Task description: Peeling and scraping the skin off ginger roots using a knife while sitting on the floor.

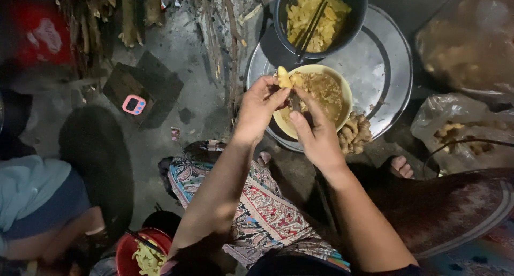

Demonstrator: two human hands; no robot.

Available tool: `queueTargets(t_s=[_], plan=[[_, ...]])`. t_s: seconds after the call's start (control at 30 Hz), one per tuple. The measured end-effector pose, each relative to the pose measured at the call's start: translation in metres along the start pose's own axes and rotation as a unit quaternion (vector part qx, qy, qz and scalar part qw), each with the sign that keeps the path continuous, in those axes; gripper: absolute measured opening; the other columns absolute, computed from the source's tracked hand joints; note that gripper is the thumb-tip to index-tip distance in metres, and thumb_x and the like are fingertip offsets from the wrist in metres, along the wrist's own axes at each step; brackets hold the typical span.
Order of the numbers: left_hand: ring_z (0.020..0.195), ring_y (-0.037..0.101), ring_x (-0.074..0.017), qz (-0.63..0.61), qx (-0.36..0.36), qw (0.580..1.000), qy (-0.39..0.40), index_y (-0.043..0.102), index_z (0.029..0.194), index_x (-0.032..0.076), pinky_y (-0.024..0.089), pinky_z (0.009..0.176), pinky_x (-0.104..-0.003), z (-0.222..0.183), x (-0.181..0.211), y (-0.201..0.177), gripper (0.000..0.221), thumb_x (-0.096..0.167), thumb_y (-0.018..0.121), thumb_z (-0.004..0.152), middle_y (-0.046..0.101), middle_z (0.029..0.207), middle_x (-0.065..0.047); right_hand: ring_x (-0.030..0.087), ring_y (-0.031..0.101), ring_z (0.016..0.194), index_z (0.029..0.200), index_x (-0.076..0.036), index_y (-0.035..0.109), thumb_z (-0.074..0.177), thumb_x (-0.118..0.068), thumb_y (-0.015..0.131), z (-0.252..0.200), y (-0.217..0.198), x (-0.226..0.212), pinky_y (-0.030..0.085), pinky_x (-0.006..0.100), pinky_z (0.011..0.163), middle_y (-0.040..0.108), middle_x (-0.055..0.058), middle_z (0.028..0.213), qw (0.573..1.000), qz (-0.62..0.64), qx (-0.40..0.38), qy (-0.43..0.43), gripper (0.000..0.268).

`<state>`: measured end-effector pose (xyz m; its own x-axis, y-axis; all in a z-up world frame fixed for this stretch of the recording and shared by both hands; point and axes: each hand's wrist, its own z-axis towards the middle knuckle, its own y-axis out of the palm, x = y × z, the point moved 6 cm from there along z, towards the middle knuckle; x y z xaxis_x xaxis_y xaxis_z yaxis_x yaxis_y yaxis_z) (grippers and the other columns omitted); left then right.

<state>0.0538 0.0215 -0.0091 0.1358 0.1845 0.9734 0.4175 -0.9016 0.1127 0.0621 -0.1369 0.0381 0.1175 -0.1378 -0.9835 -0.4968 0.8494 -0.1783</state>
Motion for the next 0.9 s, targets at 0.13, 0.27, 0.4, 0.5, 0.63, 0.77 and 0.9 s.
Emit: queueTargets(t_s=[0.13, 0.27, 0.4, 0.5, 0.63, 0.77, 0.9], plan=[[0.092, 0.063, -0.0137, -0.001, 0.001, 1.0, -0.003, 0.064, 0.116, 0.001, 0.062, 0.077, -0.03, 0.001, -0.001, 0.0, 0.037, 0.021, 0.081, 0.091, 0.067, 0.103, -0.011, 0.029, 0.054, 0.135, 0.147, 0.0, 0.047, 0.102, -0.024, 0.056, 0.002, 0.0, 0.005, 0.042, 0.04, 0.113, 0.055, 0.018, 0.147, 1.0, 0.016, 0.017, -0.017, 0.051], [0.091, 0.064, -0.0138, 0.014, -0.003, 1.0, 0.003, 0.064, 0.117, 0.001, 0.063, 0.077, -0.029, 0.004, -0.007, -0.003, 0.036, 0.021, 0.08, 0.092, 0.066, 0.104, -0.012, 0.026, 0.06, 0.126, 0.144, 0.0, 0.051, 0.1, -0.02, 0.058, 0.002, -0.001, 0.007, 0.046, 0.036, 0.107, 0.061, 0.018, 0.141, 0.999, 0.049, 0.016, 0.012, 0.049], [0.085, 0.062, -0.0107, 0.049, 0.005, 0.999, -0.013, 0.064, 0.123, 0.003, 0.06, 0.074, -0.023, 0.001, 0.004, 0.0, 0.032, 0.018, 0.074, 0.096, 0.064, 0.103, -0.008, 0.011, 0.049, 0.044, 0.144, -0.01, 0.057, 0.108, -0.023, 0.054, -0.002, 0.0, 0.022, 0.038, 0.024, 0.041, 0.051, 0.003, 0.056, 0.98, 0.18, 0.013, 0.089, 0.039], [0.087, 0.06, -0.0139, 0.087, 0.015, 0.996, -0.012, 0.064, 0.125, 0.002, 0.06, 0.077, -0.028, 0.002, 0.005, 0.0, 0.03, 0.016, 0.069, 0.099, 0.065, 0.104, -0.011, 0.01, 0.047, 0.045, 0.144, -0.011, 0.056, 0.109, -0.022, 0.051, 0.0, 0.0, 0.025, 0.035, 0.023, 0.041, 0.046, 0.004, 0.058, 0.966, 0.24, 0.008, 0.095, 0.038], [0.09, 0.062, -0.0143, 0.094, 0.013, 0.995, -0.004, 0.065, 0.126, 0.004, 0.061, 0.079, -0.033, 0.005, 0.001, 0.0, 0.029, 0.016, 0.068, 0.1, 0.067, 0.105, -0.012, 0.011, 0.046, 0.04, 0.144, -0.014, 0.055, 0.108, -0.023, 0.052, 0.002, 0.0, 0.033, 0.031, 0.023, 0.035, 0.044, 0.005, 0.058, 0.949, 0.299, 0.006, 0.1, 0.036], [0.094, 0.065, -0.0177, 0.105, 0.018, 0.994, -0.009, 0.065, 0.129, 0.005, 0.06, 0.083, -0.037, 0.007, -0.004, -0.003, 0.03, 0.017, 0.065, 0.102, 0.069, 0.108, -0.014, 0.014, 0.047, 0.041, 0.14, -0.014, 0.055, 0.109, -0.026, 0.052, 0.001, 0.0, 0.037, 0.031, 0.026, 0.034, 0.045, 0.006, 0.062, 0.932, 0.34, 0.015, 0.123, 0.033], [0.1, 0.063, -0.0197, 0.109, 0.039, 0.993, 0.003, 0.065, 0.128, 0.004, 0.057, 0.087, -0.04, 0.005, -0.001, -0.006, 0.029, 0.015, 0.064, 0.101, 0.069, 0.111, -0.017, 0.013, 0.05, 0.045, 0.148, -0.014, 0.049, 0.109, -0.034, 0.049, 0.003, -0.014, 0.022, 0.034, 0.025, 0.037, 0.049, 0.004, 0.065, 0.946, 0.293, 0.008, 0.139, 0.044]])
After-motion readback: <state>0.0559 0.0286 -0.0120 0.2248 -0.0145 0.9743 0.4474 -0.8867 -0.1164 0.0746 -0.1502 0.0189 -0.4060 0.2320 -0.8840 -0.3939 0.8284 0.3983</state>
